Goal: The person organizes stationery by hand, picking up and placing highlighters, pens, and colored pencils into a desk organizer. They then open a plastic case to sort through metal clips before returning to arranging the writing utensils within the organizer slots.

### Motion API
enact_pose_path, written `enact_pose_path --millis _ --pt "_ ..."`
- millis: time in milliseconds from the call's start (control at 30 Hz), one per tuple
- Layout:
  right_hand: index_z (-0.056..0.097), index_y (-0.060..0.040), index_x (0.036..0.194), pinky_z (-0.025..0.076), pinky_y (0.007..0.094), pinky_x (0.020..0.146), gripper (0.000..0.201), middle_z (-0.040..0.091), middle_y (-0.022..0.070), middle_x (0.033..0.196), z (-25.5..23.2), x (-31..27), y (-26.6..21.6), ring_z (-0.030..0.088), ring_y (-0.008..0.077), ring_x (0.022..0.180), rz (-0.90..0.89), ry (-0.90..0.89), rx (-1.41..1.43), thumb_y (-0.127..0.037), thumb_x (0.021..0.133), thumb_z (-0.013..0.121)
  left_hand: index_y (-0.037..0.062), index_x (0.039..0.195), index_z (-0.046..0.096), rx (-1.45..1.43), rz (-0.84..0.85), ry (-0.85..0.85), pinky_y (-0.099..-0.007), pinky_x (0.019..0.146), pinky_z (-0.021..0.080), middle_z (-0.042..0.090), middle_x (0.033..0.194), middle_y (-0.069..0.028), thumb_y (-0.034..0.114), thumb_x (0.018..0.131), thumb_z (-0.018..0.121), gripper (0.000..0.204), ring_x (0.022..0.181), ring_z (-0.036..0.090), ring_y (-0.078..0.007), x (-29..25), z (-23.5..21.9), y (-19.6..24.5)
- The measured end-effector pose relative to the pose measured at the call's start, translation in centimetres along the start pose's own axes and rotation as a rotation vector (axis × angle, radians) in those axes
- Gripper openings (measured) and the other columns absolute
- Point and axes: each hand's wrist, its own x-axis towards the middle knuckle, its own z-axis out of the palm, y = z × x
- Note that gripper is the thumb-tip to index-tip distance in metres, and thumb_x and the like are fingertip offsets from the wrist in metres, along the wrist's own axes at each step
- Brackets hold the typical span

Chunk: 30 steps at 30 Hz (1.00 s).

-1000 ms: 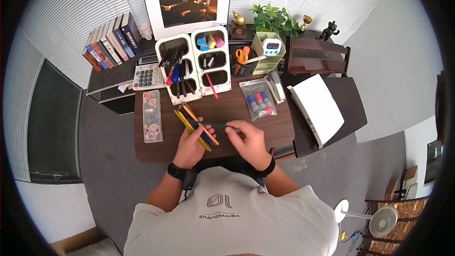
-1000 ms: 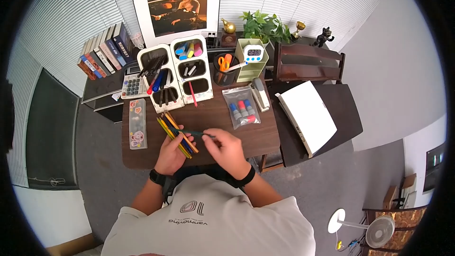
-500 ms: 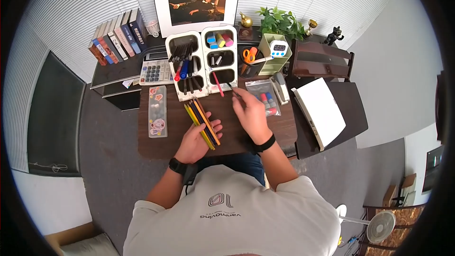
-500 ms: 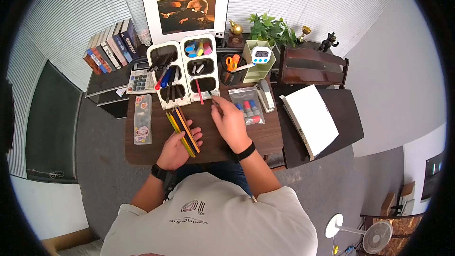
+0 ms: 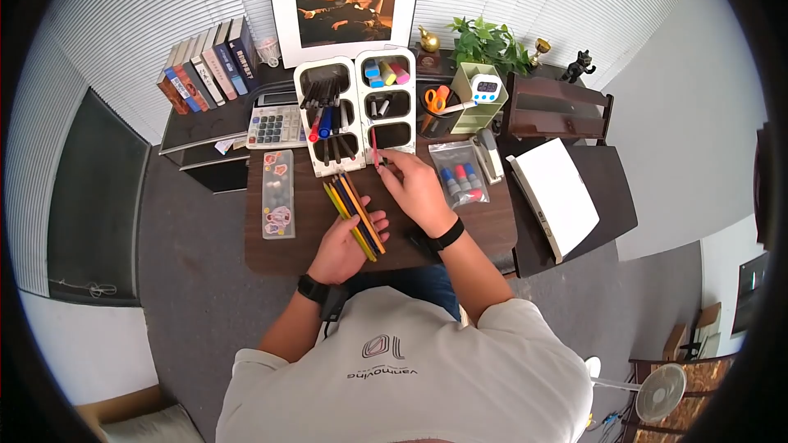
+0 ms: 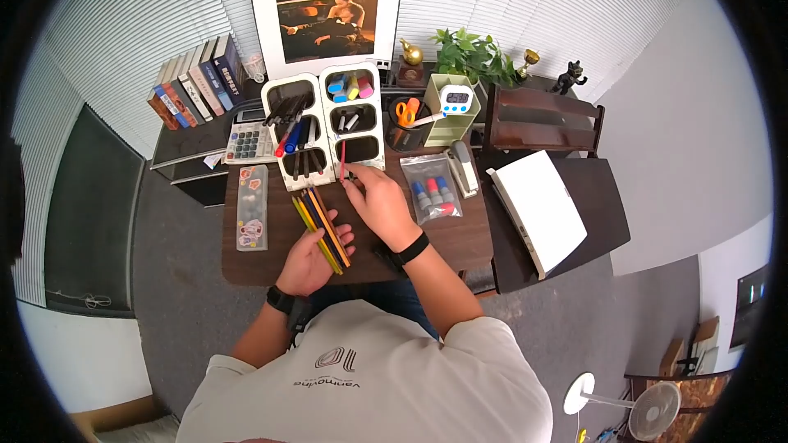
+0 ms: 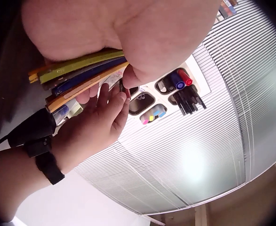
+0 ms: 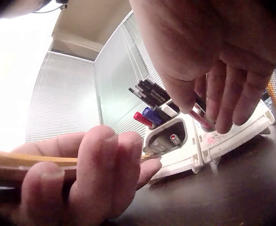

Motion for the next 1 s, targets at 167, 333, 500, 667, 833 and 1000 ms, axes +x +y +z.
enact_pose_path --millis 167,333,500,667,833,1000 --pt "0.068 -0.0026 0.125 0.058 0.0413 0.075 0.034 0.072 0.0193 0.101 -0.3 -0.5 -0.2 0.072 0.0328 0.083 0.037 -0.017 0.041 -0.010 0.092 0.072 0.0107 0.154 0.041 0.001 -0.009 0.016 -0.0497 0.111 0.045 0.059 0.136 -0.0183 0.022 0.108 0.045 0.047 0.126 0.058 -0.0300 0.0 0.5 0.1" --pt "0.071 -0.0053 0.111 0.057 0.0400 0.069 0.023 0.071 0.0145 0.091 -1.7 -3.5 -1.7 0.072 0.0312 0.078 0.099 0.023 0.059 -0.017 0.092 0.074 0.0094 0.153 0.040 0.000 0.043 0.025 -0.0500 0.113 0.043 0.056 0.141 -0.0215 0.015 0.108 0.047 0.046 0.132 0.055 -0.0324 -0.1 0.0 -0.1" --pt "0.073 -0.0029 0.094 0.056 0.0360 0.065 0.020 0.072 0.0132 0.086 -2.1 -7.7 -3.1 0.072 0.0270 0.074 0.153 -0.290 -0.039 -0.022 0.091 0.078 0.0078 0.149 0.041 0.020 0.146 0.095 -0.0476 0.113 0.045 0.057 0.140 -0.0203 0.008 0.107 0.050 0.043 0.131 0.056 -0.0314 0.2 0.3 -0.9" --pt "0.073 -0.0027 0.091 0.057 0.0375 0.065 0.021 0.073 0.0135 0.086 -1.5 -9.2 -2.6 0.071 0.0281 0.072 0.099 -0.210 -0.052 -0.023 0.090 0.078 0.0066 0.146 0.043 0.058 0.149 0.109 -0.0471 0.111 0.047 0.058 0.139 -0.0188 0.007 0.106 0.053 0.041 0.130 0.057 -0.0304 0.2 0.6 -0.9" --pt "0.075 -0.0025 0.099 0.058 0.0323 0.067 0.012 0.074 0.0129 0.087 -3.3 -8.4 -3.2 0.073 0.0233 0.073 0.142 0.050 0.117 -0.011 0.090 0.077 0.0090 0.149 0.042 0.009 0.134 0.114 -0.0480 0.111 0.047 0.057 0.140 -0.0187 0.013 0.109 0.049 0.041 0.130 0.057 -0.0298 0.3 0.5 -0.8" --pt "0.074 0.0024 0.108 0.056 0.0254 0.072 0.015 0.075 0.0044 0.092 -5.8 -7.0 -1.2 0.068 0.0093 0.079 0.250 0.284 0.528 -0.003 0.094 0.074 0.0111 0.153 0.040 0.017 0.077 0.088 -0.0492 0.113 0.044 0.055 0.144 -0.0187 0.023 0.110 0.047 0.046 0.133 0.055 -0.0300 0.4 0.5 -0.3"
